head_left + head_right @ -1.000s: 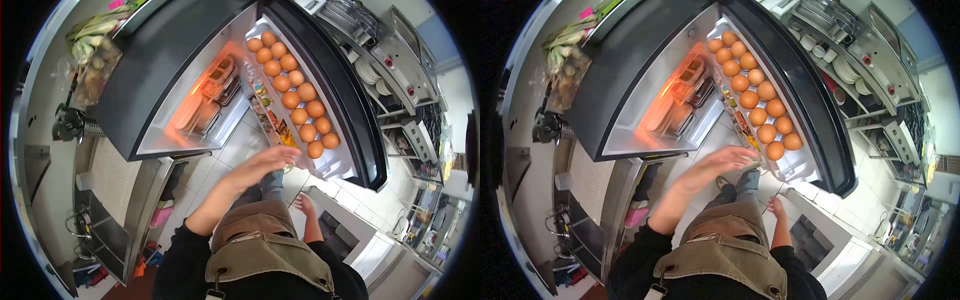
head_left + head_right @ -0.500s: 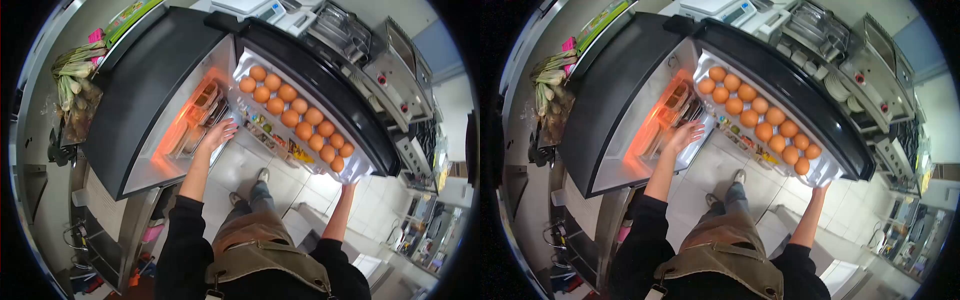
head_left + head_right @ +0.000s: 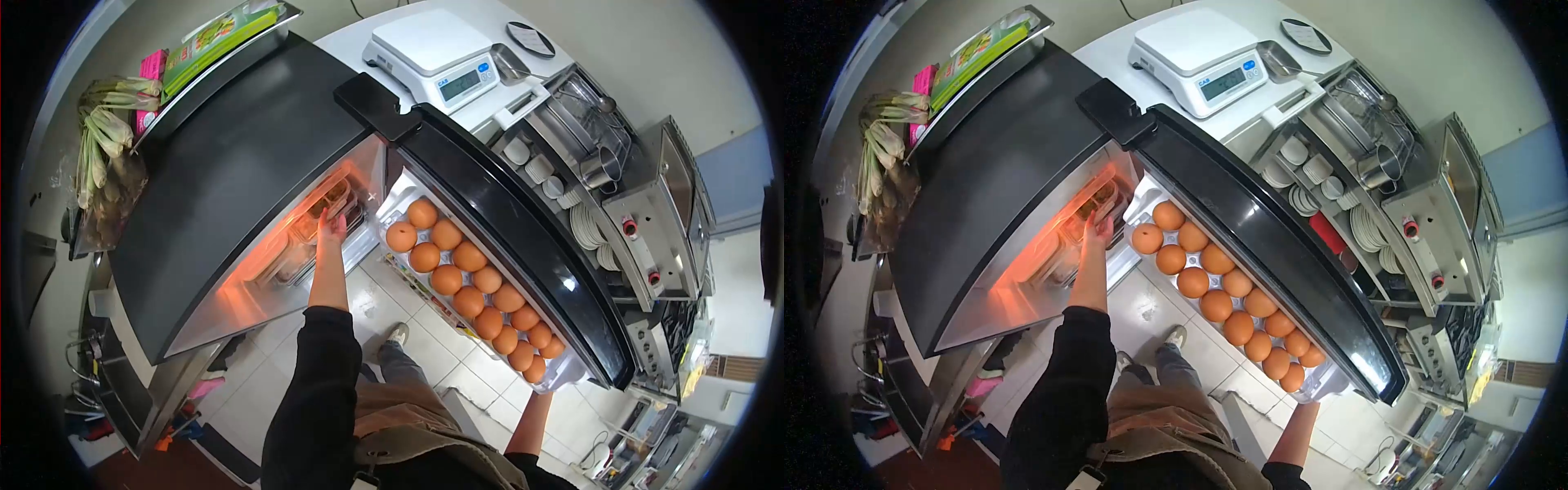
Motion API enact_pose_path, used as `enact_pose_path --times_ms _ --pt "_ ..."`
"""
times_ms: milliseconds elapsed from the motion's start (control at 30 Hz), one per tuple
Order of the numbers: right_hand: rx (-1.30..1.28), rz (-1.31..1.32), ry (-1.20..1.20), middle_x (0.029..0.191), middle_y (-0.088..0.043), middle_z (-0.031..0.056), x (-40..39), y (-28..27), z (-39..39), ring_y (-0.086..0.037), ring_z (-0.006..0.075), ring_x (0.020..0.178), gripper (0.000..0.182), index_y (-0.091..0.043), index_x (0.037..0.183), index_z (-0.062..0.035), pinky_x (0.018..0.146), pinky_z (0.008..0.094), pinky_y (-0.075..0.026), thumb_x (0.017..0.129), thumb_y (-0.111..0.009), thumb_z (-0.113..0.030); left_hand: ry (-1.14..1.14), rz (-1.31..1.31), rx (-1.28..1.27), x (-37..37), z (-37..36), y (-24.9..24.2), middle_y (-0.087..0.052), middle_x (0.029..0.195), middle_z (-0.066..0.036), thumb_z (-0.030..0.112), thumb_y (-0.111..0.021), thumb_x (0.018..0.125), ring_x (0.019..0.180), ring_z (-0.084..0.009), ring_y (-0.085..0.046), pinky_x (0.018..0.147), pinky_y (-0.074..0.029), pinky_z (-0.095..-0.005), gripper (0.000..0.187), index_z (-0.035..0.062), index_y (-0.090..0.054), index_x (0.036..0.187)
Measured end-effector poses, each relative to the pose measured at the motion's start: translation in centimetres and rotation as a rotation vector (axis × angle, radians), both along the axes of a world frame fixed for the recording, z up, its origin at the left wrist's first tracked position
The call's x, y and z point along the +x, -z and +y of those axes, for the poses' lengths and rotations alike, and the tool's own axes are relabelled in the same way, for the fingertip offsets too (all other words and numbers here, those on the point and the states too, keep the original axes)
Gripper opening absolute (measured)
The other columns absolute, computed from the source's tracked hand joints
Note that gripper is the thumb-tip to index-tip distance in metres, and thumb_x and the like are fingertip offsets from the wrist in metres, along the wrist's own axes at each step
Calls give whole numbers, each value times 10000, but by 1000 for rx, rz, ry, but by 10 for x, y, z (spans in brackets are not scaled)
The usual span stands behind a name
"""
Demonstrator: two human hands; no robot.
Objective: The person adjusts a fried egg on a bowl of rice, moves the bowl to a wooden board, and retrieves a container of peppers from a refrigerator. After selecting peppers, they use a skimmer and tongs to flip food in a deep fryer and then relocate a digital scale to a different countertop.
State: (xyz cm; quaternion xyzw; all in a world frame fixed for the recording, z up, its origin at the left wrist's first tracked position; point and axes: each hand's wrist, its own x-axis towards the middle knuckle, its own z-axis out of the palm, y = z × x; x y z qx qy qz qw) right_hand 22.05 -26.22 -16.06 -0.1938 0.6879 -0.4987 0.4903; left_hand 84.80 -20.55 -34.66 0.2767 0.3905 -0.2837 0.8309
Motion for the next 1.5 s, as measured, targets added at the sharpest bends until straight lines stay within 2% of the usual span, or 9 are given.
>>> enact_pose_path --times_ms 467,833,900,933,1000,1200,1333,1400,1500 --pt "20 -9 -34 1236 -461 104 -6 3 -18 -433 228 1125 486 -395 1287 -142 955 423 -340 888 -409 -419 -268 -220 91 -29 19 -5 -577 1003 -46 319 -576 766 962 -227 -561 841 -483 -388 307 113 -521 986" --pt "-10 -125 -259 1212 -472 125 1 63 0 -442 236 1097 503 -402 1276 -157 937 456 -342 872 -425 -456 170 -352 80 -185 188 -88 -578 958 -25 170 -514 739 865 -176 -577 754 -486 -333 265 86 -531 990" --pt "407 -156 -250 1204 -468 169 5 116 26 -457 299 1038 561 -404 1244 -138 908 466 -343 839 -405 -528 241 -290 111 -212 230 -98 -577 972 -48 177 -500 736 872 -188 -574 767 -477 -350 295 49 -532 1000" --pt "612 -417 -104 1208 -458 209 48 74 42 -453 348 1043 617 -378 1246 -99 905 490 -347 837 -370 -560 289 -271 147 -228 243 -141 -576 979 -63 183 -495 733 876 -195 -573 776 -473 -358 310 29 -533 999" --pt "676 -481 -775 1143 -520 181 59 90 67 -510 292 986 571 -425 1204 -88 833 444 -414 874 -364 -550 336 -180 149 -250 260 -238 -581 951 -88 198 -496 722 845 -207 -581 761 -480 -370 348 6 -532 1011" --pt "395 -344 -1666 1175 -515 133 224 -39 108 -513 212 1015 530 -318 1323 -120 861 382 -414 934 -336 -480 486 -227 271 -275 337 -299 -590 983 -109 209 -477 726 906 -230 -577 799 -480 -360 415 5 -519 1085" --pt "-272 -625 -1479 1370 -287 117 311 -154 129 -359 240 1228 673 -90 1419 -129 1024 396 -294 921 -330 -514 496 -398 409 -240 338 -374 -576 1022 -107 205 -501 724 931 -212 -568 799 -472 -349 482 -2 -475 1159" --pt "-525 -632 -1428 1387 -282 128 337 -181 128 -326 243 1265 673 -137 1408 -102 1051 393 -265 920 -285 -540 537 -602 376 -217 338 -404 -451 1235 -108 177 -512 708 1116 -199 -451 928 -377 -300 647 25 -342 1314" --pt "-702 -564 -1250 1384 -272 137 370 -239 139 -334 242 1258 616 -152 1402 -68 1055 374 -258 949 -253 -473 500 -939 520 -184 328 -443 -450 1215 -96 214 -530 773 1095 -179 -442 934 -319 -254 561 22 -370 1275"
